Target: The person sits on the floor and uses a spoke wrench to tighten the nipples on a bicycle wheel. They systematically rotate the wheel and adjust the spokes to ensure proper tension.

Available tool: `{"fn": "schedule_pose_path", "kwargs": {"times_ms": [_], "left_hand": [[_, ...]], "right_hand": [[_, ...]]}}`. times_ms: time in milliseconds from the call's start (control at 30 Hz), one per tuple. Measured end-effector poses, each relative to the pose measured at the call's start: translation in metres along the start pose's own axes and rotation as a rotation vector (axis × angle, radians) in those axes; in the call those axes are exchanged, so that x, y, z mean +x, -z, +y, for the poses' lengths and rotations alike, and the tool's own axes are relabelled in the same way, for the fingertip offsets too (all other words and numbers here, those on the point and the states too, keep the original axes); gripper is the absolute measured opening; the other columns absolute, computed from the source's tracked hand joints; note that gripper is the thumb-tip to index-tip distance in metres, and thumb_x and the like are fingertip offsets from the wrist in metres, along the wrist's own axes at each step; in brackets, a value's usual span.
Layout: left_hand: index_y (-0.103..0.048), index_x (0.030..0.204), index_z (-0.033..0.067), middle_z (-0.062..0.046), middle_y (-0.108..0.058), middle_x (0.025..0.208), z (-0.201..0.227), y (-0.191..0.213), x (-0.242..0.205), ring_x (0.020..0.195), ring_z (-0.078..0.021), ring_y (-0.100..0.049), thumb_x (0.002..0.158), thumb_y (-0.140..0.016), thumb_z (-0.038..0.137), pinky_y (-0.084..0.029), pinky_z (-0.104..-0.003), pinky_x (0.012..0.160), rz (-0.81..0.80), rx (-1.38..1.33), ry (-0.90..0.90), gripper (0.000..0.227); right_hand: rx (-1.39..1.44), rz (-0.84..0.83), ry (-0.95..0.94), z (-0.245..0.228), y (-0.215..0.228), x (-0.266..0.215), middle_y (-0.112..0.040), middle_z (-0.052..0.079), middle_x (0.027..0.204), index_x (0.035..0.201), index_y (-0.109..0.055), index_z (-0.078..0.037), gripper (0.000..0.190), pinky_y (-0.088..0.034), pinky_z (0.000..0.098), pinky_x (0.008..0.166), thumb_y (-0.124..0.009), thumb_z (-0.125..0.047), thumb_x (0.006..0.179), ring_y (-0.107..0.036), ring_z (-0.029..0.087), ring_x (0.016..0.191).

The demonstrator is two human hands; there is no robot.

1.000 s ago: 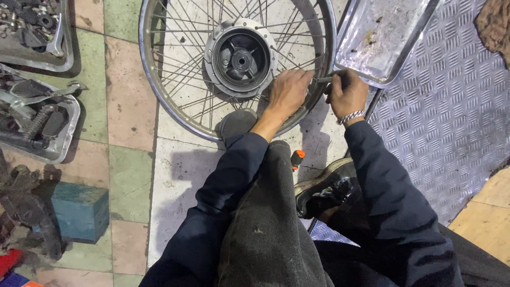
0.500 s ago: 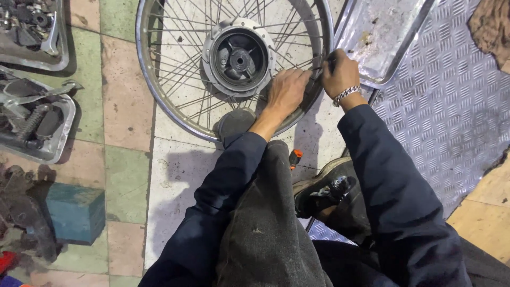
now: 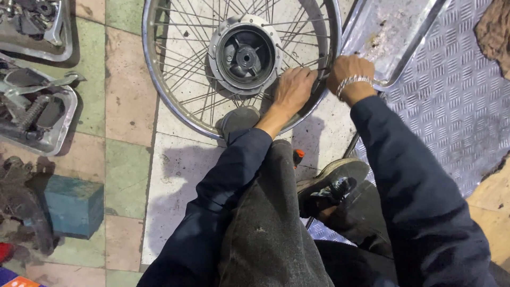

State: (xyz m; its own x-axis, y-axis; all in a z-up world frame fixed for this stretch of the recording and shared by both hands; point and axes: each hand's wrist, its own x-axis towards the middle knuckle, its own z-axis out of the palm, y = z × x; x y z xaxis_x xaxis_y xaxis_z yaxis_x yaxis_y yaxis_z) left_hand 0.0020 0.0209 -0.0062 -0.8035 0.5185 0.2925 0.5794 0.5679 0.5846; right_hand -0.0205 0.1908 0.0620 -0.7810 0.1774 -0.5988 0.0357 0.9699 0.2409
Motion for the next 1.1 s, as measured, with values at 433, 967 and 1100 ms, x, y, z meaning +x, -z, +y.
{"fn": "schedule_pose_path", "kwargs": {"times_ms": [433, 967, 1100], "left_hand": [[-0.068, 0.091, 0.0163, 0.000, -0.055, 0.066, 0.000, 0.012, 0.007, 0.062, -0.0210, -0.064, 0.097, -0.050, 0.010, -0.049, -0.033, 0.061, 0.054, -0.001, -0.017, 0.020], [-0.069, 0.094, 0.0168, -0.003, -0.058, 0.069, -0.007, -0.012, 0.003, 0.066, -0.0250, -0.065, 0.086, -0.067, 0.013, -0.051, -0.039, 0.062, 0.082, 0.001, 0.008, 0.009], [-0.068, 0.088, 0.0187, -0.001, -0.054, 0.064, -0.004, -0.018, 0.000, 0.062, -0.0231, -0.063, 0.091, -0.059, 0.013, -0.050, -0.036, 0.059, 0.160, 0.004, 0.012, 0.011]], "right_hand": [[0.311, 0.079, -0.105, -0.009, -0.004, -0.035, -0.074, 0.026, 0.080, 0.095, -0.078, -0.002, 0.052, -0.060, 0.0545, 0.072, -0.045, -0.042, 0.105, -0.074, 0.047, 0.085], [0.522, 0.357, -0.482, -0.143, -0.119, -0.134, -0.068, 0.013, 0.068, 0.086, -0.061, -0.017, 0.036, -0.057, 0.0452, 0.067, -0.042, -0.039, 0.107, -0.074, 0.035, 0.073], [0.855, 0.491, -0.419, -0.117, -0.132, -0.147, -0.069, 0.020, 0.075, 0.089, -0.059, -0.014, 0.035, -0.052, 0.0571, 0.071, -0.045, -0.037, 0.111, -0.069, 0.049, 0.081]]}}
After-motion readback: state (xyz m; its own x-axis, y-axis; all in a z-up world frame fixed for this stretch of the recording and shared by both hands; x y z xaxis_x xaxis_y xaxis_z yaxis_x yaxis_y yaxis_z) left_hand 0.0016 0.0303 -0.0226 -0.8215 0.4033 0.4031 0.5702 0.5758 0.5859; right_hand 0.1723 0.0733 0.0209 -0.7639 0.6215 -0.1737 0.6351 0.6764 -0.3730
